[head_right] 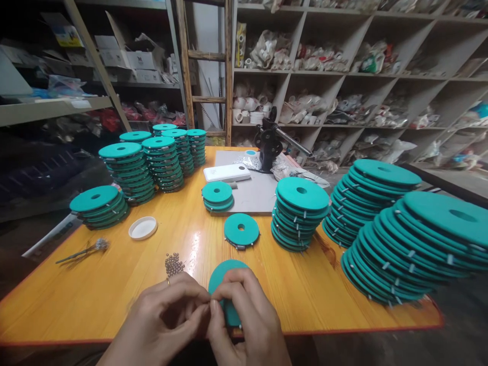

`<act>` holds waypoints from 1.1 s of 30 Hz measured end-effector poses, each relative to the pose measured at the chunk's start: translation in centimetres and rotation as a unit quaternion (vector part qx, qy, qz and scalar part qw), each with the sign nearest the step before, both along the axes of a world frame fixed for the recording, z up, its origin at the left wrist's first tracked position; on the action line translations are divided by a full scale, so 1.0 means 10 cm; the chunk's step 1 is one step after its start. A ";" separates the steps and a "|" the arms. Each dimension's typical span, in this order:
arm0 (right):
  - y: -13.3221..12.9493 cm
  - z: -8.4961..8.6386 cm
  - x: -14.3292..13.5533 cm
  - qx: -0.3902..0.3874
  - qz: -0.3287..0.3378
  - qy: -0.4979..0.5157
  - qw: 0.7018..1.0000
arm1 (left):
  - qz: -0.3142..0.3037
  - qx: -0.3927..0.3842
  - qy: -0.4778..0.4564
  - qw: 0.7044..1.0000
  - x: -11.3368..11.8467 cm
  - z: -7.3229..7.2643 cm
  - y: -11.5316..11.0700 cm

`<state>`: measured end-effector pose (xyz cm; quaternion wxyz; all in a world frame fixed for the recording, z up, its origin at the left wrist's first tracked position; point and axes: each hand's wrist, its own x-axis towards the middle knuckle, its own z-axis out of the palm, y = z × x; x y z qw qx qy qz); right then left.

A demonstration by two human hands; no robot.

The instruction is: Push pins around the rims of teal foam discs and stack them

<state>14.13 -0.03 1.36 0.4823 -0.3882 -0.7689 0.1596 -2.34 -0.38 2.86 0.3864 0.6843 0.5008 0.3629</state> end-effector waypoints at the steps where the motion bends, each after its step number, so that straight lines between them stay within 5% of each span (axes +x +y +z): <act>1: 0.00 -0.01 0.01 -0.002 0.005 -0.007 1.000 | 0.005 0.010 0.002 1.000 0.00 -0.02 0.00; 9: 0.02 -0.05 0.03 0.000 0.025 -0.025 0.999 | 0.013 0.023 -0.005 1.000 -0.04 -0.14 -0.02; 15: 0.04 -0.15 -0.01 0.019 0.017 0.001 1.000 | 0.028 -0.006 -0.007 1.000 -0.04 -0.07 -0.04; 33: 0.03 -0.03 0.03 -0.016 0.027 -0.060 0.998 | 0.004 0.082 -0.019 0.996 -0.04 -0.19 -0.02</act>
